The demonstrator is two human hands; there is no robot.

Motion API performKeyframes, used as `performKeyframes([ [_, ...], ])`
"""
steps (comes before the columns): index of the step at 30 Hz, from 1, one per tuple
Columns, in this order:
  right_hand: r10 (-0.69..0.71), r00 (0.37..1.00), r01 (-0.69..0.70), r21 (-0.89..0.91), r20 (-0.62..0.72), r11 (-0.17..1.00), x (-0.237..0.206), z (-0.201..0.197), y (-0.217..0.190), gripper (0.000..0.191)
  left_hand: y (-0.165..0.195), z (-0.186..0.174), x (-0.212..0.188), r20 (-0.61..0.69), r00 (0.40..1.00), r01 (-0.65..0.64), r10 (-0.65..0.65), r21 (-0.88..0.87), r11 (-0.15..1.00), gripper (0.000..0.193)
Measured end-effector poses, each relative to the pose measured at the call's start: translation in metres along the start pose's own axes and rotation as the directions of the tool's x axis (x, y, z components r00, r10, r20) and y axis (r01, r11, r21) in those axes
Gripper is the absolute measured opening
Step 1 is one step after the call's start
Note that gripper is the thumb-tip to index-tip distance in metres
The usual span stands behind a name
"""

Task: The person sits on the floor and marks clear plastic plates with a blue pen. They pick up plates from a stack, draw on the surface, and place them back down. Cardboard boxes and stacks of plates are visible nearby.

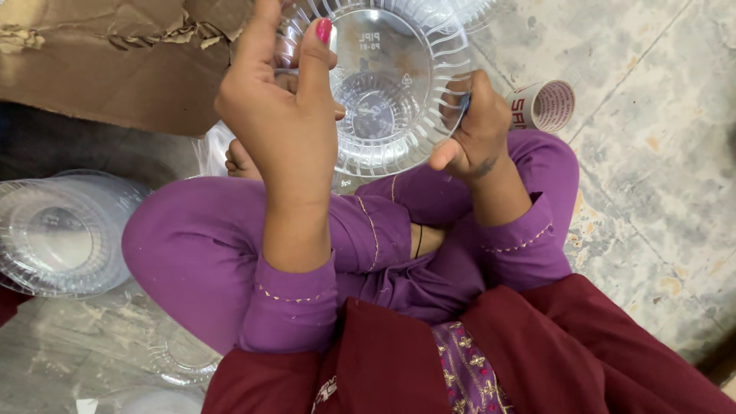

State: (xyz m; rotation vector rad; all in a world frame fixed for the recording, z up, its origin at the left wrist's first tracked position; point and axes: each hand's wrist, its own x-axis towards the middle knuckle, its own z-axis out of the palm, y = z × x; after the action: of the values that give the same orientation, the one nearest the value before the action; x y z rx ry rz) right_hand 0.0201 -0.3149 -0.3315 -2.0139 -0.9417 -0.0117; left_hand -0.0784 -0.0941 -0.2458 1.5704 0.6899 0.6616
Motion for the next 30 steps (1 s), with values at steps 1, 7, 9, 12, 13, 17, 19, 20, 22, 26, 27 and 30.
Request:
performKeyframes([
  [1, -0.036, 0.999, 0.036, 0.0, 0.0, 0.999, 0.002, 0.0, 0.001, 0.1, -0.001, 0.001, 0.0, 0.007, 1.0, 0.015, -0.014, -0.053, 0.998, 0.038],
  [7, -0.201, 0.973, 0.214, 0.114, -0.117, 0.97, 0.01, -0.008, 0.004, 0.105, -0.004, 0.006, -0.002, 0.084, 0.996, 0.038, -0.025, -0.15, 0.988, 0.036],
  [9, -0.175, 0.978, 0.185, 0.077, -0.118, 0.98, 0.008, -0.007, 0.002, 0.104, -0.004, 0.005, -0.002, 0.072, 0.997, 0.026, -0.018, -0.11, 0.994, 0.035],
  [12, -0.12, 0.987, 0.129, 0.08, -0.107, 0.988, 0.004, -0.002, 0.0, 0.102, -0.003, 0.004, -0.003, 0.045, 0.999, 0.016, -0.012, -0.073, 0.997, 0.034],
  [13, -0.099, 0.99, 0.108, 0.089, -0.1, 0.99, 0.004, -0.001, 0.001, 0.101, -0.003, 0.004, -0.004, 0.039, 0.999, 0.002, 0.001, -0.071, 0.997, 0.034],
  [17, -0.136, 0.986, 0.142, 0.052, -0.1, 0.989, 0.004, 0.003, 0.008, 0.099, -0.002, 0.004, -0.005, 0.018, 1.0, -0.022, 0.022, -0.032, 0.999, 0.031],
  [19, -0.12, 0.99, 0.122, 0.022, -0.079, 0.992, 0.003, 0.004, 0.01, 0.095, -0.003, 0.004, -0.005, -0.004, 1.0, -0.027, 0.027, -0.038, 0.999, 0.028],
  [20, -0.125, 0.989, 0.124, -0.011, -0.08, 0.992, 0.002, 0.006, 0.009, 0.092, -0.003, 0.004, -0.004, -0.014, 0.999, -0.03, 0.03, -0.041, 0.999, 0.027],
  [22, -0.139, 0.987, 0.133, -0.078, -0.082, 0.988, 0.0, 0.009, 0.007, 0.087, -0.004, 0.003, -0.004, -0.045, 0.996, -0.076, 0.076, 0.008, 0.997, 0.026],
  [26, -0.139, 0.983, 0.133, -0.055, -0.121, 0.99, 0.001, 0.014, 0.001, 0.087, -0.005, 0.002, -0.004, -0.078, 0.993, -0.082, 0.084, 0.029, 0.996, 0.021],
  [27, -0.148, 0.981, 0.143, -0.049, -0.125, 0.989, 0.001, 0.016, -0.001, 0.086, -0.006, 0.003, -0.004, -0.084, 0.991, -0.102, 0.105, 0.04, 0.994, 0.02],
  [30, -0.131, 0.981, 0.128, -0.031, -0.143, 0.991, 0.002, 0.018, -0.005, 0.082, -0.006, 0.004, -0.004, -0.093, 0.986, -0.132, 0.138, 0.061, 0.989, 0.018],
])
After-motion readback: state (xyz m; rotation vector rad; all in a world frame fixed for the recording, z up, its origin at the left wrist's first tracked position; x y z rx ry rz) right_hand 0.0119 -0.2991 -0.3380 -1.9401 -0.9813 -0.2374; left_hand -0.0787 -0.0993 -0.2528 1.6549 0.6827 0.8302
